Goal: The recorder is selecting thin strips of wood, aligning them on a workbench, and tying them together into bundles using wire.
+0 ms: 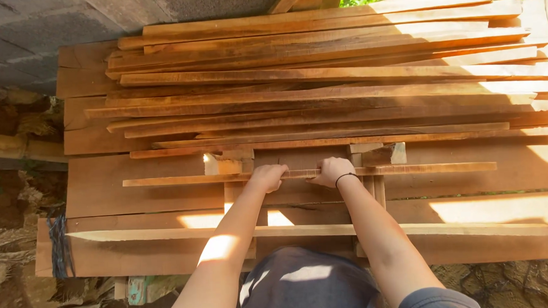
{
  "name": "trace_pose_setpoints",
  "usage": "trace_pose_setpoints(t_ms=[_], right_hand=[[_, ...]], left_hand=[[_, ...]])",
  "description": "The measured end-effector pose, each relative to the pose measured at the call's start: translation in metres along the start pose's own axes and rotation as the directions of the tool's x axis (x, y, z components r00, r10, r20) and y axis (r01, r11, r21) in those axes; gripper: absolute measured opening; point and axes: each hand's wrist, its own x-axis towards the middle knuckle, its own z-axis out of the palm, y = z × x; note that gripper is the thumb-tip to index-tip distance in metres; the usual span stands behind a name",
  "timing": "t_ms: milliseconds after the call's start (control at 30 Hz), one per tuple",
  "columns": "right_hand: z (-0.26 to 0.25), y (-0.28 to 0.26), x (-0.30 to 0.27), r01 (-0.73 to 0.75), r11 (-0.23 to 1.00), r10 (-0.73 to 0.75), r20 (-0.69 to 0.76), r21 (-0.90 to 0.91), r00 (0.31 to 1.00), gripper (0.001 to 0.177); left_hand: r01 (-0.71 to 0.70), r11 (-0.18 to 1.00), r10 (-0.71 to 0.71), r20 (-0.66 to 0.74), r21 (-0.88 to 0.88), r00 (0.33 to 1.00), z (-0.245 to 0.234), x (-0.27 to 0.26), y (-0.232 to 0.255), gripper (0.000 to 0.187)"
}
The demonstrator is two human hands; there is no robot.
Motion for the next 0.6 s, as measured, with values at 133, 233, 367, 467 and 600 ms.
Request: trace_pose_setpoints(t_ms=[133,233,367,467,600], right_hand=[[0.027,0.005,0.009,0.013,1.0,-0.013,-0.009,-0.014,1.0,0.053],[0.071,0.015,0.032,-0.032,0.999,0.025,-0.193,-0.03,0.981,0.045],[0.092,0.011,0.019,-0.007,0.997,-0.024,-0.373,-0.083,0.927,0.056],[0.086,0.001,-0.015,0.024,0.998,-0.042,-0.407,-0.05,0.912,0.069],[0.091,0.008,-0.011,0.087,0.995,-0.062,-0.378,0.051,0.924,0.06]], left_hand=[[-0.012,0.998,0.017,-0.095,0.058,0.995,0.031,0.006,-0.001,0.042],[0.051,0.991,-0.025,-0.203,0.127,0.979,0.028,-0.006,0.01,0.047],[0.018,0.997,0.002,-0.27,0.071,0.963,0.026,-0.04,0.028,0.061],[0.035,0.994,0.002,-0.357,0.099,0.934,0.06,-0.027,0.019,0.055],[0.073,0.997,-0.053,-0.365,0.04,0.929,0.071,-0.012,0.013,0.052]])
